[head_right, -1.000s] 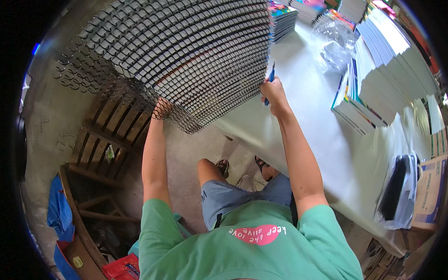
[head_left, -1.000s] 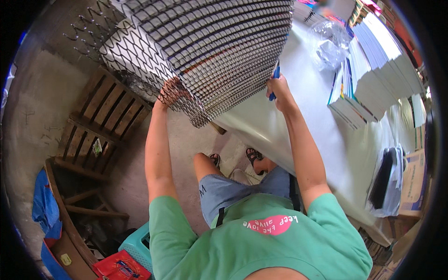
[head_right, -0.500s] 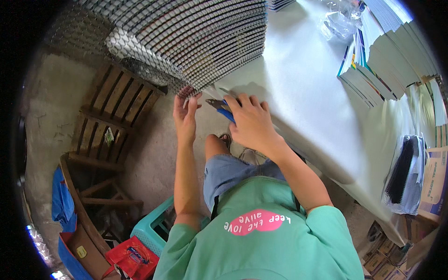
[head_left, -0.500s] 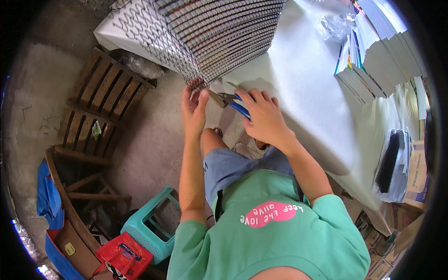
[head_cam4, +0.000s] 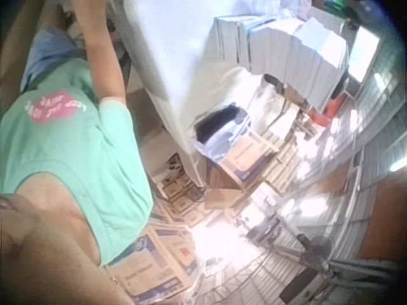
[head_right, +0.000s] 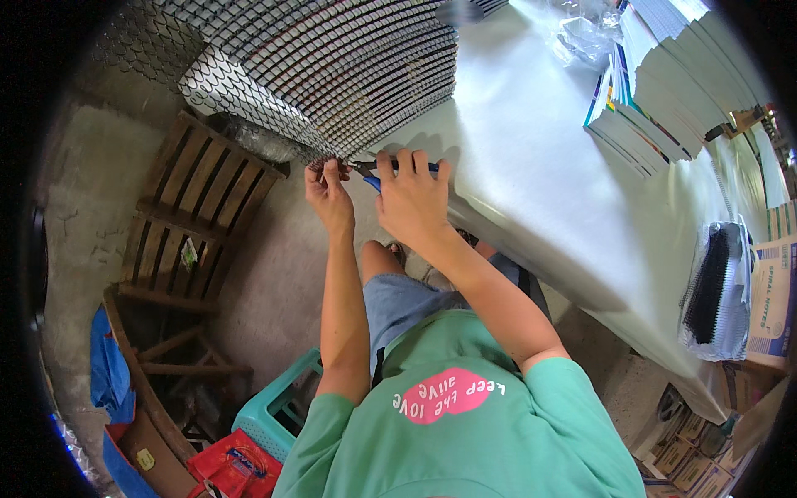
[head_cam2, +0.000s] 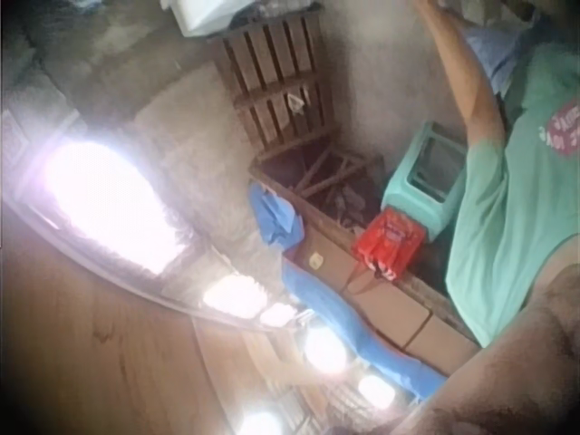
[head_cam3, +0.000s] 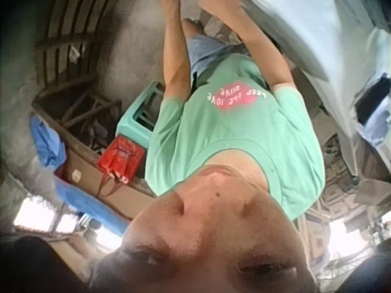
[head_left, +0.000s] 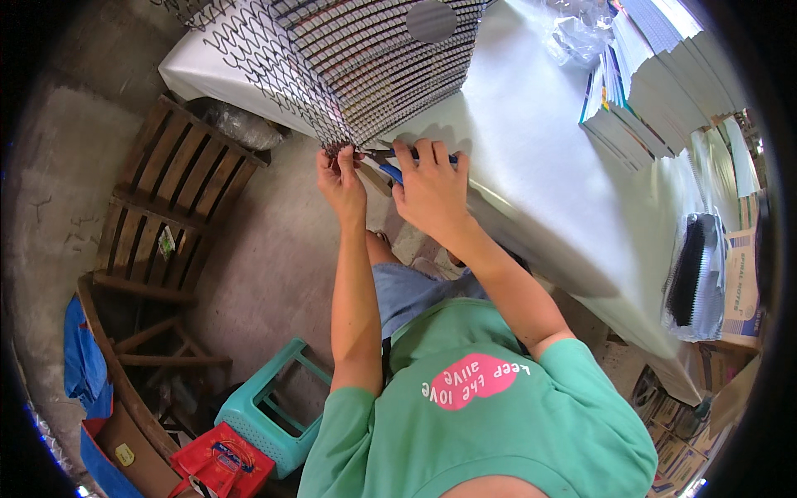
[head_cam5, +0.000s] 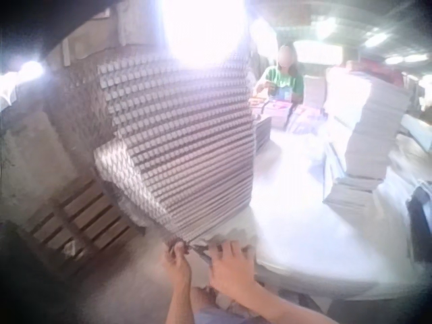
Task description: The person removes stacks of spiral-bound notebooks from a large cardboard box and places them onto a white table. They then use a pair of blue-handled snips to cut off excess wire or binding material from the edge of one stack of notebooks.
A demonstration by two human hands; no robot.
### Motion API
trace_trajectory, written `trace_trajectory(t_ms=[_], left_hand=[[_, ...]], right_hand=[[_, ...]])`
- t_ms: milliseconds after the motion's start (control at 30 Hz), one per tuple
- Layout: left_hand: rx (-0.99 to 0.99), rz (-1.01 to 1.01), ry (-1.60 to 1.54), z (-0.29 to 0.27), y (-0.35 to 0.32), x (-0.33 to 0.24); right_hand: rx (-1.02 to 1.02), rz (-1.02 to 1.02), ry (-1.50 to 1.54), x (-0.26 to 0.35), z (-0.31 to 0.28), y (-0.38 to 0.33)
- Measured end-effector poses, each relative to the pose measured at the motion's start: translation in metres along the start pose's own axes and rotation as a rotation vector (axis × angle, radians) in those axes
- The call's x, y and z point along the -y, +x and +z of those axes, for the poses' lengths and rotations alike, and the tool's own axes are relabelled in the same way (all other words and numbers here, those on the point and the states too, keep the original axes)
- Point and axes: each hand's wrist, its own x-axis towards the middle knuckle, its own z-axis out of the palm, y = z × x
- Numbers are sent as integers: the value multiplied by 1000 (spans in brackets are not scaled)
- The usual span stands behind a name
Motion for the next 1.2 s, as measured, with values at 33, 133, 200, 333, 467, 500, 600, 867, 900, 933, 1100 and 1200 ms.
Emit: trace_trajectory(t_ms=[33, 133, 200, 333, 467, 500, 600, 867, 900, 933, 1100, 1200], left_hand=[[-2, -1, 3, 0, -1, 0], [-21, -5, -23, -2, 0, 0], [-11, 3, -82, -1, 0, 3], [-16, -26, 81, 3, -3, -2], [-51, 13, 70, -13, -3, -4], [-47, 27, 52, -8, -4, -4], [-56, 2, -27, 7, -4, 9], [-54, 16, 56, 4, -11, 2], [-46, 5, 70, 2, -11, 1], [-37, -6, 84, 1, -10, -2], [-47, 14, 135, 3, -11, -11], [-14, 57, 162, 2, -11, -12]], right_hand=[[21, 7, 5, 0, -1, 1], [69, 28, 15, 2, -4, 3], [76, 50, 16, 1, -6, 3], [159, 90, 42, 4, -7, 6], [181, 18, 124, 16, 6, 7], [186, 19, 133, 11, 6, 9], [196, 18, 89, -3, 4, 15], [278, -3, 126, -3, 8, 25], [278, -10, 133, -3, 7, 25], [277, -15, 138, -5, 6, 25], [221, -43, 167, -4, 12, 25], [213, -47, 205, -7, 14, 26]])
